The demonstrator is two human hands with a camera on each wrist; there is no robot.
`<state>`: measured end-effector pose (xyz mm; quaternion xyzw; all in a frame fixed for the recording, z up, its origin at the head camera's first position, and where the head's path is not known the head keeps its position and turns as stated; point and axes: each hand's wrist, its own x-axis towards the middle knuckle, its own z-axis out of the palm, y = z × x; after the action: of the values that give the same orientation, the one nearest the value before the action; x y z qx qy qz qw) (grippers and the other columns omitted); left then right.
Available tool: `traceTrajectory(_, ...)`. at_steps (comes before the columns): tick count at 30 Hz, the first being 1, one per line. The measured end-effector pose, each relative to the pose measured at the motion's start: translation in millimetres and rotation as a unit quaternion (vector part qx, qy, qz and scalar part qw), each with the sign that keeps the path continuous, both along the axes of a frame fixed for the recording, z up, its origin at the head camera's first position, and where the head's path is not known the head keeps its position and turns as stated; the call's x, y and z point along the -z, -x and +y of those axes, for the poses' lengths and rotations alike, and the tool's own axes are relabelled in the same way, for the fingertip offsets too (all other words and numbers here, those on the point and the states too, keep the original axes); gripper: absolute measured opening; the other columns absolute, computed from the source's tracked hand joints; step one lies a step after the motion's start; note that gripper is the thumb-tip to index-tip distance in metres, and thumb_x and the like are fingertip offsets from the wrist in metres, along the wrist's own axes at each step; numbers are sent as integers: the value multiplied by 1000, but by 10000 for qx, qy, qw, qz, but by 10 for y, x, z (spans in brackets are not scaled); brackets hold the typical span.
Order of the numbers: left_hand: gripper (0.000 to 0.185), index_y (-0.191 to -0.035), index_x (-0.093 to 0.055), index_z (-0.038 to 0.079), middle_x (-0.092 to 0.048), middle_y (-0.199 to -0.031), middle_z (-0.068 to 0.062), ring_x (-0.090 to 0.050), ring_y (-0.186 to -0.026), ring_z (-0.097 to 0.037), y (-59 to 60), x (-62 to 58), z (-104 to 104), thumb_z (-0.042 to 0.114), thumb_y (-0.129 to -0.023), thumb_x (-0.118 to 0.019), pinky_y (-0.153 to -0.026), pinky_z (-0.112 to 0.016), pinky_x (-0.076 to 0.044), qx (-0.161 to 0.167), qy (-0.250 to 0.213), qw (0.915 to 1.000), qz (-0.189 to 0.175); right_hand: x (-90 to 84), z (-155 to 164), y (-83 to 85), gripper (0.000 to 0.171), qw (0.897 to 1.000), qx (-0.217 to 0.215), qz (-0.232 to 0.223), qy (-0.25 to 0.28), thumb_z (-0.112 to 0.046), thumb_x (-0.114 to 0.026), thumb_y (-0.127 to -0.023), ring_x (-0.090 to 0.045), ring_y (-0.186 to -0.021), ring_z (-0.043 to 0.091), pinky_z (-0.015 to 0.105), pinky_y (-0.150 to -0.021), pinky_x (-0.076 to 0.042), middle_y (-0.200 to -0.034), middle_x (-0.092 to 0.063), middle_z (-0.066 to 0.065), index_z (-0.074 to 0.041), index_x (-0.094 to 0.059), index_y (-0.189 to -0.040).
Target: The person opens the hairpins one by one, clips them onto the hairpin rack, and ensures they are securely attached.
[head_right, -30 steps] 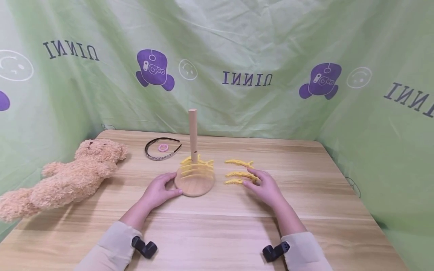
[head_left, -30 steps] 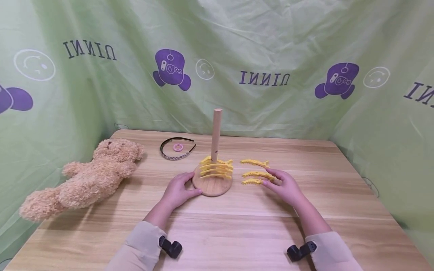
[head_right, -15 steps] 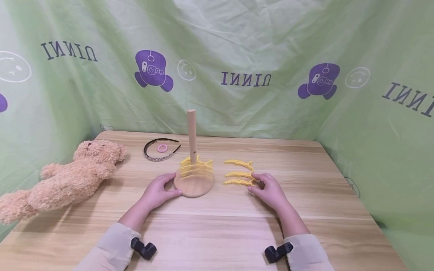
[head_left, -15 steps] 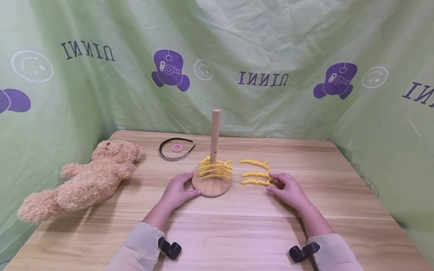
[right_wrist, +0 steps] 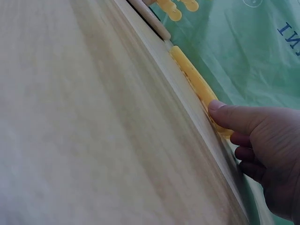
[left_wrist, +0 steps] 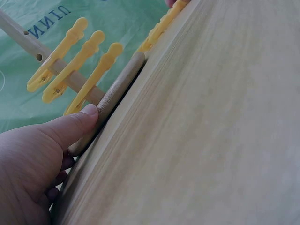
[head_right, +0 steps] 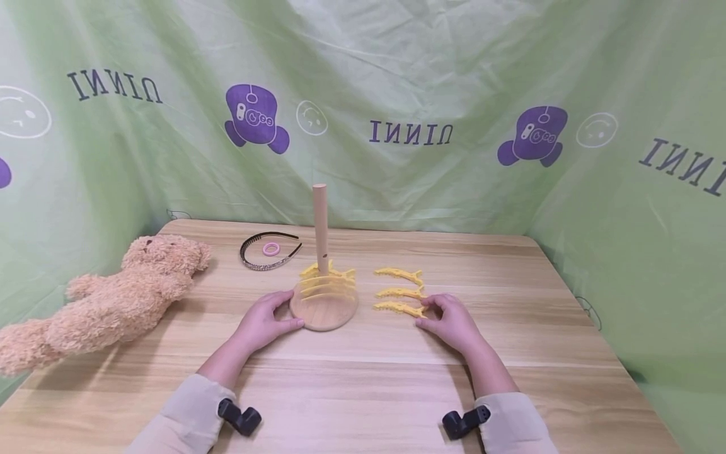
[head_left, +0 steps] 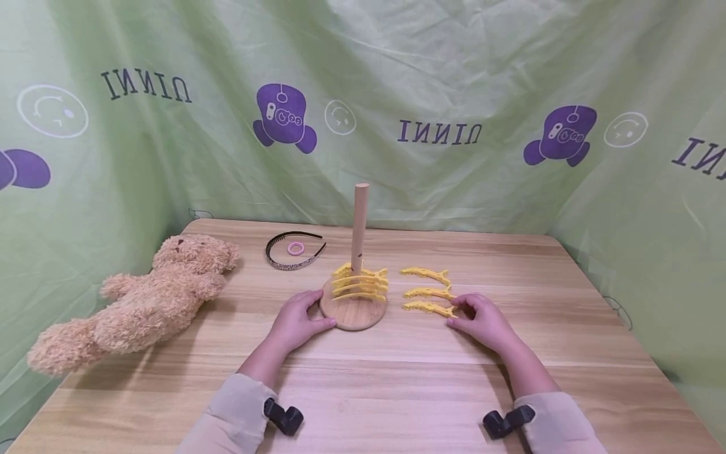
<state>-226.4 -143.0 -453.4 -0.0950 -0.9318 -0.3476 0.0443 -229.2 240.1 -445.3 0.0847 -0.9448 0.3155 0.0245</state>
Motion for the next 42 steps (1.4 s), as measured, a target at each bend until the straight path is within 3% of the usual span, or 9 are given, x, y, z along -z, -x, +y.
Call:
traceTrajectory(11,77,-124,-47,9,-48,-126,-15,-40,-120,-31,1,6,5,50,-62,-69,-104,-46,-28,9,-2,10000,42,-37,30,-33,49,9993,-329,-49,-138,-44,-70,-65,-51,-102,23,43,-91,-39,-105,-58,5,-15,-59,-102)
traceTrajectory(19,78,-124,-46,10,-47,-127,-15,-39,-121,-31,-1,10,1,50,-62,-69,-104,-46,-28,0,-37,10000,13,-31,57,-44,48,9995,-296,-78,-105,-47,-69,-64,-52,-101,23,44,-89,-40,-104,-59,5,-16,-60,-100)
traceTrajectory(24,78,-125,-46,10,-47,-127,-15,-40,-121,-31,5,11,2,51,-62,-69,-104,-46,-28,1,-26,10000,-2,-89,37,-44,50,9993,-105,-349,99,-46,-67,-67,-53,-101,24,45,-88,-43,-109,-58,7,-18,-57,-107)
traceTrajectory(27,78,-125,-46,11,-47,-127,-15,-39,-121,-31,6,12,-3,51,-62,-69,-104,-46,-28,-5,-20,10000,-13,-152,-5,-28,50,9984,45,-422,386,-44,-65,-70,-55,-101,25,43,-87,-45,-110,-59,8,-17,-55,-111)
traceTrajectory(31,78,-125,-46,10,-47,-128,-15,-39,-121,-31,4,12,-13,50,-62,-69,-104,-46,-28,-20,-36,10000,-15,-267,-72,-7,49,9975,102,-167,685,-41,-63,-74,-57,-97,22,36,-80,-50,-105,-62,7,-13,-55,-113)
traceTrajectory(42,79,-125,-46,11,-46,-128,-15,-39,-121,-31,13,19,-9,51,-62,-69,-104,-46,-27,4,-31,10000,-1,-698,-295,31,57,9984,-77,244,512,-54,-59,-70,-59,-90,18,22,-62,-51,-101,-65,5,-18,-57,-114)
